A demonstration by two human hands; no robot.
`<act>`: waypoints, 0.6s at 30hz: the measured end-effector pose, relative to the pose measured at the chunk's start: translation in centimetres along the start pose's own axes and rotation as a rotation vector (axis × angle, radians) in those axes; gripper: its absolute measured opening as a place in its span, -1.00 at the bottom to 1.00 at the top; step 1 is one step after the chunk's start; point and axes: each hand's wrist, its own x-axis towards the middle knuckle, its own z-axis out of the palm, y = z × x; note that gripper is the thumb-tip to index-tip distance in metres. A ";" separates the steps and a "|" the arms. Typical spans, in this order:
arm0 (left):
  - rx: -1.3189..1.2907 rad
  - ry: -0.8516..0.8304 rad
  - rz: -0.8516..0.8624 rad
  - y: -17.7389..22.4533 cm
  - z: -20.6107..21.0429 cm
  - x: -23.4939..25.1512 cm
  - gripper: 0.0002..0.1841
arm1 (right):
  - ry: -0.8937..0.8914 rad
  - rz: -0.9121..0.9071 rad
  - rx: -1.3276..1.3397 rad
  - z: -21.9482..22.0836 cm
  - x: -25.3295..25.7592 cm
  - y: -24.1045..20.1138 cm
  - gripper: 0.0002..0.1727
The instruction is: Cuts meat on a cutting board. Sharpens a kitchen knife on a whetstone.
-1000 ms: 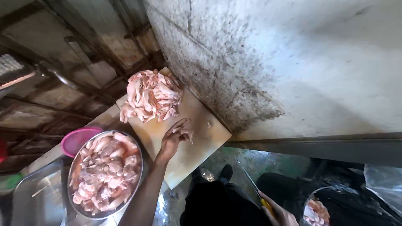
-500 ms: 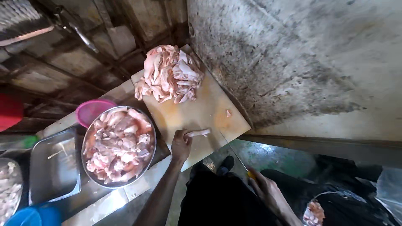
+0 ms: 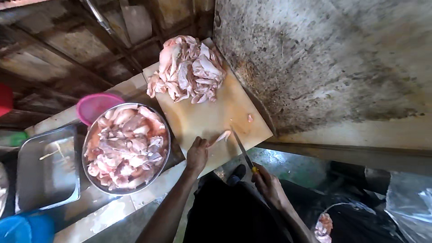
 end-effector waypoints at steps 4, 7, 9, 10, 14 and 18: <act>0.057 0.129 0.094 -0.7 1.3 -1.5 -0.84 | 0.120 0.066 0.148 0.2 -0.6 -0.5 -0.50; 0.017 0.049 0.007 -0.2 0.4 -0.8 -0.84 | 0.137 0.059 0.176 0.3 -1.1 -1.0 -0.50; -0.099 -0.098 -0.080 0.6 -1.4 0.6 -0.77 | 0.123 0.038 0.135 0.4 -1.4 -1.3 -0.51; -0.155 -0.114 -0.069 1.0 -2.2 1.3 -0.75 | 0.119 0.018 0.103 0.4 -1.5 -1.4 -0.52; -0.306 -0.028 0.205 3.8 -7.0 2.4 -0.88 | 0.128 -0.010 0.049 0.6 -1.9 -1.8 -0.52; -0.444 -0.158 0.409 7.2 -13.3 1.1 -0.94 | 0.146 -0.004 0.048 0.8 -2.1 -1.8 -0.53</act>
